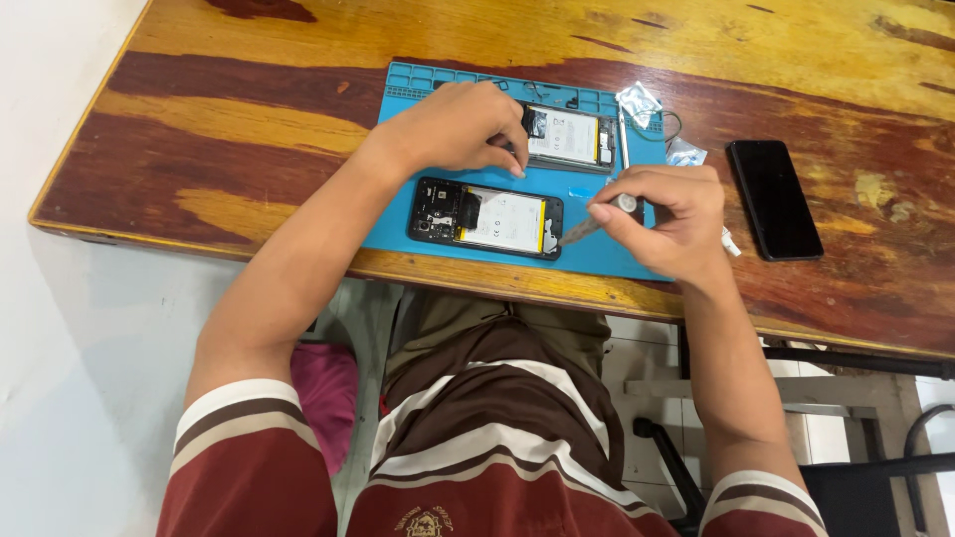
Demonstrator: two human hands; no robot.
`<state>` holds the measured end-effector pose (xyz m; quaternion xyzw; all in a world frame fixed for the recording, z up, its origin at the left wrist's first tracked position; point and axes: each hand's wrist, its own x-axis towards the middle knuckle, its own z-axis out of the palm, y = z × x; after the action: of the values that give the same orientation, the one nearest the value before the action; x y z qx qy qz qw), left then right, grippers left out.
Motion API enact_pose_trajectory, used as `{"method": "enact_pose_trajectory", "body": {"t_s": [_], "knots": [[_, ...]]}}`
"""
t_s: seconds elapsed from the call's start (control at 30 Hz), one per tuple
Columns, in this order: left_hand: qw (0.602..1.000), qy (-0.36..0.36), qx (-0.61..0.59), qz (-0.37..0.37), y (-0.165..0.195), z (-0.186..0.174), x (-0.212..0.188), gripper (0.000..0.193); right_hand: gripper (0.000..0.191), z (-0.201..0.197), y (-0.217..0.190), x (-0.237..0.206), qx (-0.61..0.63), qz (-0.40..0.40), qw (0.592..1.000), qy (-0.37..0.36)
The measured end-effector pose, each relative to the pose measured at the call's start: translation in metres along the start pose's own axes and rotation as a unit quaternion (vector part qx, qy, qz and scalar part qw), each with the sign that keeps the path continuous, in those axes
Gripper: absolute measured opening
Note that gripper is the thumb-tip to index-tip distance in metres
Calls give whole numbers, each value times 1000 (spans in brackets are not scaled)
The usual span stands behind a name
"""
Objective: The person uses a precision screwdriver to remove screws from a disassembled smartphone on a blue mat. They then use a small metal tool to pry and lift components near the battery area. The person continues to manipulate internal parts with the tool while the phone remains open on the workbench.
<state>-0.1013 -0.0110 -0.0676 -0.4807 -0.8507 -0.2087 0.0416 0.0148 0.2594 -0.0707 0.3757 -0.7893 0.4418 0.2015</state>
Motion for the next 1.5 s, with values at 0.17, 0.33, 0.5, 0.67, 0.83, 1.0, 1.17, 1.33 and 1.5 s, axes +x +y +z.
{"method": "enact_pose_trajectory", "body": {"t_s": [0.17,0.33,0.5,0.67,0.83,1.0,1.17,1.33,1.5], "knots": [[1000,-22,6,-9,3,3,3,14,7,2,-3,3,-7,8,1000,-16],[999,-28,19,-13,2,4,4,14,6,3,-2,4,-29,-4,999,-25],[999,-31,10,-20,3,5,2,14,5,6,-2,4,-32,-7,999,-29],[999,-29,4,-21,4,4,2,15,4,7,-2,5,-27,-5,999,-33],[1000,-17,0,-14,3,5,2,15,6,8,-2,6,-43,0,999,-30],[1000,-7,-10,-24,1,5,2,14,9,10,-2,7,-58,21,997,-34],[998,30,-56,17,-1,3,1,16,9,10,-2,9,-61,11,997,-49],[969,-33,-231,78,8,6,2,24,17,5,-7,4,-53,6,997,-57],[947,-92,-290,105,26,20,10,35,18,3,-8,6,-60,-9,997,-57]]}}
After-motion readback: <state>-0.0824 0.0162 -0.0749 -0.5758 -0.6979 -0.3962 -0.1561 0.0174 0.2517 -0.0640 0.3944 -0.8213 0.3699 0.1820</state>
